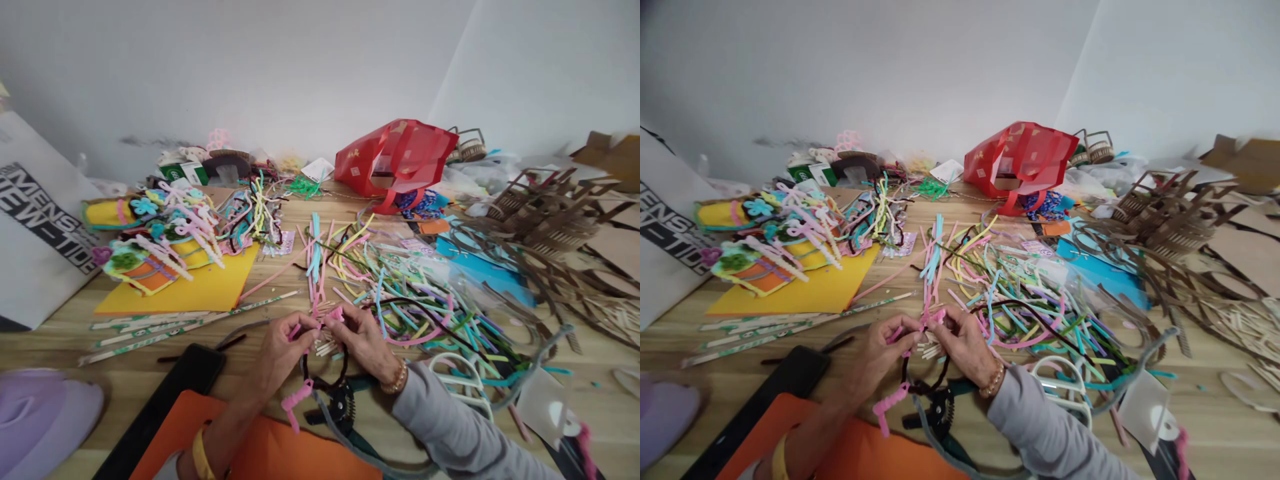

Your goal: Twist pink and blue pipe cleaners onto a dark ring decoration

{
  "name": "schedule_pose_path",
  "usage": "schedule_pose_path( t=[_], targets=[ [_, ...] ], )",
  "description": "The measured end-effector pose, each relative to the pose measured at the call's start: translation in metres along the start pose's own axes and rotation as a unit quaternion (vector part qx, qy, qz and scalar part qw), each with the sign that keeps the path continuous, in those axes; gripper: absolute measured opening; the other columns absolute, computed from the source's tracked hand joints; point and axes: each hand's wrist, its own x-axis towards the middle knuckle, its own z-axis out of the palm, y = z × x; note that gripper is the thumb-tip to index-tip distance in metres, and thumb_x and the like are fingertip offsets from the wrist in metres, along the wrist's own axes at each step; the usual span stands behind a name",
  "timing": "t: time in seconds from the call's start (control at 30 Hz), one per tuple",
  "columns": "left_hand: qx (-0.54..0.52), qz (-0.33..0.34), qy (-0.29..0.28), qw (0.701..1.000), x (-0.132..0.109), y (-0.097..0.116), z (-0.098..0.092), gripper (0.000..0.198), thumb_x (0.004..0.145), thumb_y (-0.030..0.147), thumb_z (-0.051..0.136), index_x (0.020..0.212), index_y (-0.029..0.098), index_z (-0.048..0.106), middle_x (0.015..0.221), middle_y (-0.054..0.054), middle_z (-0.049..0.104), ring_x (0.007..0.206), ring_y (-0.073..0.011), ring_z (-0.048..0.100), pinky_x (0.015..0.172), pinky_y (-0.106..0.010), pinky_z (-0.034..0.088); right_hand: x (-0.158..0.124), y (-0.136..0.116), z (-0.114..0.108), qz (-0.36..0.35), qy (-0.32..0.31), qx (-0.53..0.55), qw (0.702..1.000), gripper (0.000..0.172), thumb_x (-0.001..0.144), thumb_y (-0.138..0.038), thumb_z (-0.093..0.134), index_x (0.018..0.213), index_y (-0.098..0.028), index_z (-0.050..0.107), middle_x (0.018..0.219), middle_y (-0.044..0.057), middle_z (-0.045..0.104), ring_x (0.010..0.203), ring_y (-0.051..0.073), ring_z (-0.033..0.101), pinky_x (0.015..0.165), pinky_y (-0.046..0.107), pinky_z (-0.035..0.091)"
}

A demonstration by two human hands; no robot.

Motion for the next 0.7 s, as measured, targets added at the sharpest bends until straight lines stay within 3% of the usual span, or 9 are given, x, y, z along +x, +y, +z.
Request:
schedule_pose_path(
  t=[0.3, 0.43, 0.7],
  targets=[
    [0.051, 0.047, 0.022, 0.997, -0.001, 0.002, 0.0, 0.007, 0.07, 0.019, 0.059, 0.07, 0.017, 0.065, 0.066, 0.0, 0.063, 0.061, -0.014, 0.054, 0.058, -0.023, 0.041, 0.002, -0.001, 0.0, -0.019, -0.013, 0.016, 1.0, 0.027, 0.081, -0.042, 0.06, 0.087, -0.016, 0.061, 0.076, 0.002, 0.059, 0.067, 0.014, 0.051, 0.061, 0.024, 0.042],
    [0.083, 0.062, 0.029, 0.994, -0.003, 0.005, 0.0, 0.008, 0.071, 0.019, 0.059, 0.07, 0.017, 0.067, 0.065, 0.0, 0.064, 0.061, -0.0148, 0.054, 0.059, -0.023, 0.041, 0.001, -0.001, -0.001, -0.029, -0.01, -0.005, 1.0, 0.024, 0.081, -0.041, 0.06, 0.082, -0.017, 0.061, 0.073, 0.001, 0.059, 0.066, 0.014, 0.051, 0.06, 0.024, 0.042],
    [0.064, 0.059, -0.036, 0.996, 0.003, 0.006, -0.011, 0.017, 0.078, 0.03, 0.058, 0.074, 0.018, 0.071, 0.062, 0.0, 0.062, 0.061, -0.0149, 0.053, 0.059, -0.023, 0.041, 0.002, -0.005, -0.002, -0.015, -0.023, 0.049, 0.998, 0.028, 0.08, -0.045, 0.061, 0.073, -0.018, 0.057, 0.065, -0.001, 0.054, 0.058, 0.012, 0.046, 0.056, 0.023, 0.04]
  ],
)
